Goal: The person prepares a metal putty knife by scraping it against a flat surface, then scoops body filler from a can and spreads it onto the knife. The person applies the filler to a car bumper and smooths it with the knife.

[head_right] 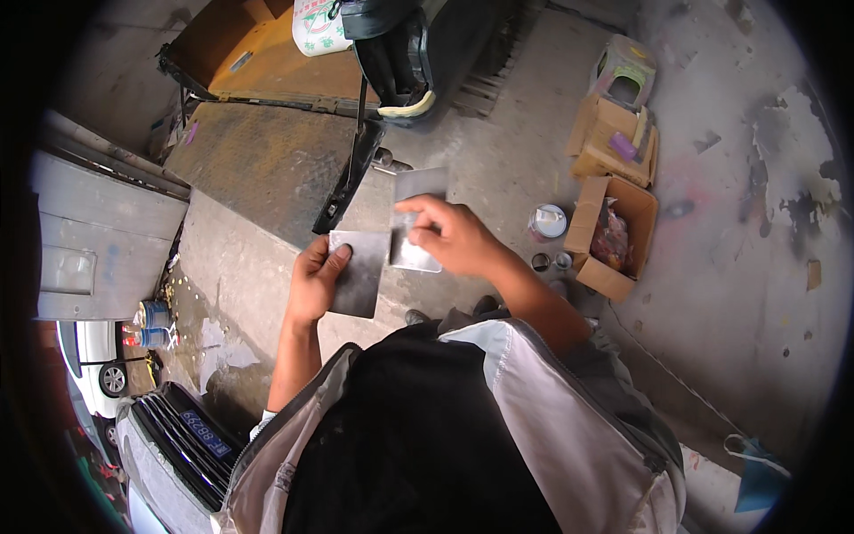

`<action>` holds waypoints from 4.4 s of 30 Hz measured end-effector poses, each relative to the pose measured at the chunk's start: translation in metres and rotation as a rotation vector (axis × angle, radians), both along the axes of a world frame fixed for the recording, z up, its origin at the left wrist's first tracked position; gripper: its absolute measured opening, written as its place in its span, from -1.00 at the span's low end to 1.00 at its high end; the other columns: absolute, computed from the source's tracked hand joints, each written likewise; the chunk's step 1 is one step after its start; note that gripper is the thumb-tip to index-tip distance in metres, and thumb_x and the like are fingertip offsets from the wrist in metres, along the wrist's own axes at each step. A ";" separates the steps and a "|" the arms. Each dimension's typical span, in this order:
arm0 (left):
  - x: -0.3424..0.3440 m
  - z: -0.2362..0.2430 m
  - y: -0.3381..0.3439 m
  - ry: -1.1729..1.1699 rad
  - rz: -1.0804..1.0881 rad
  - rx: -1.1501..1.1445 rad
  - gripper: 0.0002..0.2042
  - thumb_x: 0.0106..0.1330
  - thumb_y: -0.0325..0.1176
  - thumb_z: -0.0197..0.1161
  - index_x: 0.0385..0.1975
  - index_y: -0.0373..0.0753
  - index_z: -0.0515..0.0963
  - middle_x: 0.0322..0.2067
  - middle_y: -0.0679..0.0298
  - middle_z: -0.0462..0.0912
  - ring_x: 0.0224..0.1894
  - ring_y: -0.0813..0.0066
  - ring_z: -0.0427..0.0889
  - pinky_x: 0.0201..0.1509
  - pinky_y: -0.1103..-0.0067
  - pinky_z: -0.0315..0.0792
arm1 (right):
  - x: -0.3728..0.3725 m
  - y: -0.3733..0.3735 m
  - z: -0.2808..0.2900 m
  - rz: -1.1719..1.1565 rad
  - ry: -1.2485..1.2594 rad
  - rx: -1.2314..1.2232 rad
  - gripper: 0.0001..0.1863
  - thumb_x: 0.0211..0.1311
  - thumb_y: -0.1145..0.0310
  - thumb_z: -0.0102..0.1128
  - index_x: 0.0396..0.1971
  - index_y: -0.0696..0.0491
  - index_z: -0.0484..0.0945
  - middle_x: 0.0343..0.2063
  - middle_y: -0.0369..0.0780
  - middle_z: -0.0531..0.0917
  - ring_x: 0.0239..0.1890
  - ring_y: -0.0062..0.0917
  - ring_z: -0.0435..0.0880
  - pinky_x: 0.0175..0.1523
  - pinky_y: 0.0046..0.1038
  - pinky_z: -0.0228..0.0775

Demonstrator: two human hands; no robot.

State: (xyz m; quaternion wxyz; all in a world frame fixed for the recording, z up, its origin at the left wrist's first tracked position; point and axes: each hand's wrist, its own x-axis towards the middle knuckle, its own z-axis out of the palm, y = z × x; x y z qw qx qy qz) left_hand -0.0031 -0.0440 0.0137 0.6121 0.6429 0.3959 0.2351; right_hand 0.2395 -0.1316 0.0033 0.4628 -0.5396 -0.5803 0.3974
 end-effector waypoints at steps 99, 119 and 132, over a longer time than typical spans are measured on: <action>0.031 0.000 -0.034 -0.572 0.410 0.013 -0.62 0.54 -0.22 -0.13 0.15 -0.36 0.38 0.09 0.17 0.50 0.14 0.43 0.45 0.22 0.53 0.32 | -0.054 0.008 0.029 -0.347 -0.278 0.466 -0.24 0.06 0.69 0.07 0.33 0.06 0.12 0.39 0.11 -0.04 0.37 0.07 0.15 0.26 -0.22 0.32; 0.044 -0.005 -0.039 -0.192 0.464 0.618 -0.76 0.42 -0.42 0.06 -0.01 -0.40 0.40 -0.13 0.12 0.55 -0.10 0.35 0.53 0.04 0.49 0.37 | -0.069 0.010 0.032 -0.488 -0.201 0.546 -0.34 0.11 0.69 0.05 0.29 0.23 0.19 0.26 0.09 0.30 0.29 -0.07 0.33 0.33 -0.25 0.22; 0.037 0.012 -0.034 -0.068 0.321 0.761 -0.71 0.43 -0.47 -0.02 0.03 -0.52 0.45 -0.04 0.00 0.59 0.01 0.24 0.57 0.13 0.45 0.38 | -0.072 0.014 0.028 -0.469 -0.188 0.625 -0.35 0.11 0.69 0.00 0.28 0.09 0.25 0.27 0.12 0.22 0.24 0.09 0.33 0.18 -0.19 0.39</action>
